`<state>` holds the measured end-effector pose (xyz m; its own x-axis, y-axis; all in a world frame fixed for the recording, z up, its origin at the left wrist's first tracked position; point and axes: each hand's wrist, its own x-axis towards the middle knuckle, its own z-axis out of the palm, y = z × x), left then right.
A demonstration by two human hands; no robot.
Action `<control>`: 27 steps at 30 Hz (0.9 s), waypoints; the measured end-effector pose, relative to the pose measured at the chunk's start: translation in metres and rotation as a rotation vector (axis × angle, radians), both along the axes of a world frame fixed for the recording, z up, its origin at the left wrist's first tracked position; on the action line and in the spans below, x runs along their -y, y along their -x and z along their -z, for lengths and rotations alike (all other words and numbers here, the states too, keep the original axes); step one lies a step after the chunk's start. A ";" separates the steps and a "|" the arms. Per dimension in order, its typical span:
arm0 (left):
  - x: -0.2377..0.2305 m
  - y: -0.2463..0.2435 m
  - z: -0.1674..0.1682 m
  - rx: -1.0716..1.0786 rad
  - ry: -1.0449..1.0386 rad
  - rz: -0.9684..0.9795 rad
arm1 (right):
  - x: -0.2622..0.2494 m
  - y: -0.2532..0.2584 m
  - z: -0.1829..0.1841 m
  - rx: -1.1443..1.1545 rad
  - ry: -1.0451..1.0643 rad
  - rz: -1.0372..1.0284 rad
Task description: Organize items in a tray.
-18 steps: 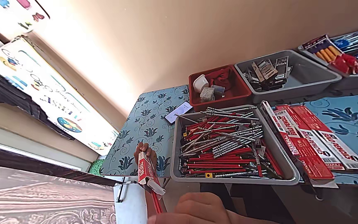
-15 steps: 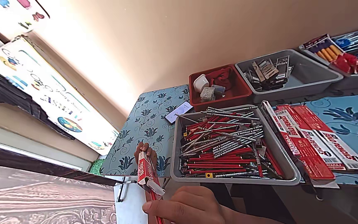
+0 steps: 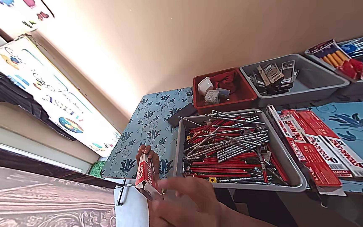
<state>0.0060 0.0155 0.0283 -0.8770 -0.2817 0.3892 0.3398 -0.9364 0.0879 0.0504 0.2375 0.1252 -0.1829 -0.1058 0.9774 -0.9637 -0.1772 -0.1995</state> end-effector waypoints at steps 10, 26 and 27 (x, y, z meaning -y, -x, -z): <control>0.024 0.009 0.037 -0.177 0.143 0.059 | -0.104 0.038 0.002 0.255 -0.623 0.394; 0.028 0.004 0.047 -0.164 0.093 0.101 | -0.139 0.091 0.020 0.687 -1.263 0.433; 0.026 0.005 0.042 -0.144 0.097 0.092 | -0.139 0.090 0.024 0.646 -1.235 0.437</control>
<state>0.0009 -0.0104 -0.0134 -0.8307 -0.1582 0.5337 0.2692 -0.9534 0.1364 -0.0396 0.3769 0.1014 -0.7827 -0.6207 0.0447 -0.5800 0.7015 -0.4142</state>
